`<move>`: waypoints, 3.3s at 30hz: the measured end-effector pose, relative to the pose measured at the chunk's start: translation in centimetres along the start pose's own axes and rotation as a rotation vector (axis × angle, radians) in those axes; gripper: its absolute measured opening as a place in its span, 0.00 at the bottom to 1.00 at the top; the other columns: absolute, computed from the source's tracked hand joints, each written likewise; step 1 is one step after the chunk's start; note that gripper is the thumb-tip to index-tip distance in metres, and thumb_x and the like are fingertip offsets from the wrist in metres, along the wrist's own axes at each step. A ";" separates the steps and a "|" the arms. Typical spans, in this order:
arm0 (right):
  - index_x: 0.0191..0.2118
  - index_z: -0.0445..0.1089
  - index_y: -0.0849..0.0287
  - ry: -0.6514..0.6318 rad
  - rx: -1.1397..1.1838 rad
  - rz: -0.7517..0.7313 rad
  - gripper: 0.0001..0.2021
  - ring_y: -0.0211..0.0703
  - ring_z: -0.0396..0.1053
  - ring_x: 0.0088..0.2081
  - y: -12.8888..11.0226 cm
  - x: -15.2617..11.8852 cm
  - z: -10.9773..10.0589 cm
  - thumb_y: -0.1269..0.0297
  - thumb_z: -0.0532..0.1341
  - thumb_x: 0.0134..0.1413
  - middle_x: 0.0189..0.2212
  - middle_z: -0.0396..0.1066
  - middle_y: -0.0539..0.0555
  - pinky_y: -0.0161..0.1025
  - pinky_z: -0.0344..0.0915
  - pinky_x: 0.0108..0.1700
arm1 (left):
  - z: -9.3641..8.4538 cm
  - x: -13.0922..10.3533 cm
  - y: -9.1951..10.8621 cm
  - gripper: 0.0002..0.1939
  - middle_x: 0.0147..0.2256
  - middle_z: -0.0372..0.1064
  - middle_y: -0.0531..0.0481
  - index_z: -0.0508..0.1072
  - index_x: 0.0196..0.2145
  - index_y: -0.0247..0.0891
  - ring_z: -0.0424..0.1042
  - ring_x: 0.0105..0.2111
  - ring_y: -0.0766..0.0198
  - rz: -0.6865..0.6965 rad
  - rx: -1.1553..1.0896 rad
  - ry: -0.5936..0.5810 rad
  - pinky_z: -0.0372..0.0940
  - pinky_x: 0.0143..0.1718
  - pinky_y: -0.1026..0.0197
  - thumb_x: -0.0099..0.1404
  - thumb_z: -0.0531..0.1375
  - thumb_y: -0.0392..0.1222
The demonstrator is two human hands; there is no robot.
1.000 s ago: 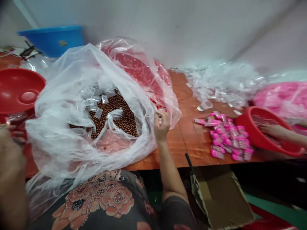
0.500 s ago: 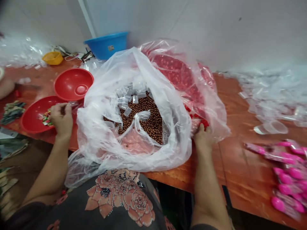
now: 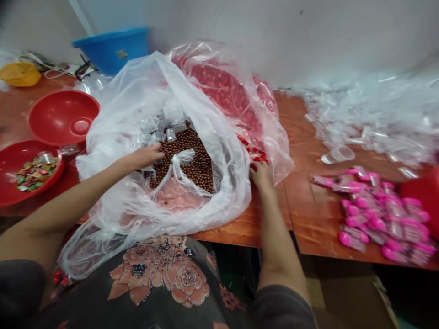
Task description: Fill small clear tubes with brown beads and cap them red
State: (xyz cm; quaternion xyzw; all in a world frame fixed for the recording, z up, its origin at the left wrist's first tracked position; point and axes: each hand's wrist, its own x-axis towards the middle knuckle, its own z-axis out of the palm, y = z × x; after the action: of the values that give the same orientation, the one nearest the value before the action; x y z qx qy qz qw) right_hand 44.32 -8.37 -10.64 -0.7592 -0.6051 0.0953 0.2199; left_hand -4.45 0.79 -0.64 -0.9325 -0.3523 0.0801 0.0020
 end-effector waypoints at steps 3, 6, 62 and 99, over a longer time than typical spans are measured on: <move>0.41 0.76 0.63 0.022 0.038 0.063 0.14 0.48 0.66 0.43 0.5 -0.3 0.1 0.65 0.59 0.49 0.43 0.71 0.62 0.47 0.64 0.50 | -0.9 -0.4 0.7 0.10 0.45 0.69 0.42 0.75 0.44 0.37 0.72 0.41 0.58 -0.103 -0.141 0.071 0.64 0.37 0.61 0.65 0.60 0.38; 0.44 0.75 0.63 0.063 0.078 0.128 0.16 0.48 0.67 0.43 0.7 -0.9 0.3 0.64 0.59 0.49 0.44 0.71 0.62 0.49 0.64 0.51 | -1.8 0.0 3.8 0.15 0.43 0.73 0.46 0.74 0.47 0.38 0.72 0.40 0.60 -0.208 -0.467 0.212 0.64 0.41 0.62 0.67 0.60 0.48; 0.44 0.78 0.51 0.095 1.233 0.107 0.11 0.37 0.74 0.42 -21.2 -10.9 -1.5 0.58 0.66 0.55 0.42 0.75 0.49 0.40 0.73 0.46 | -1.5 -1.3 15.7 0.19 0.46 0.75 0.42 0.76 0.45 0.32 0.74 0.41 0.64 -0.288 -1.931 0.159 0.68 0.48 0.59 0.57 0.68 0.43; 0.57 0.63 0.53 0.028 0.398 -0.649 0.28 0.54 0.70 0.48 -21.6 -13.3 0.5 0.55 0.67 0.50 0.47 0.71 0.58 0.54 0.68 0.50 | -1.3 -0.3 20.6 0.21 0.20 0.64 0.55 0.68 0.52 0.40 0.60 0.15 0.71 -0.605 -2.217 0.241 0.54 0.18 0.69 0.69 0.49 0.54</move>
State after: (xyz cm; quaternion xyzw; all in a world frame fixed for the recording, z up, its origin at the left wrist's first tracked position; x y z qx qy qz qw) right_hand 21.83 -17.31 -3.01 -0.4717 -0.7807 0.1260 0.3899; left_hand 9.10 -14.81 -0.57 -0.3014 -0.4357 -0.3664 -0.7649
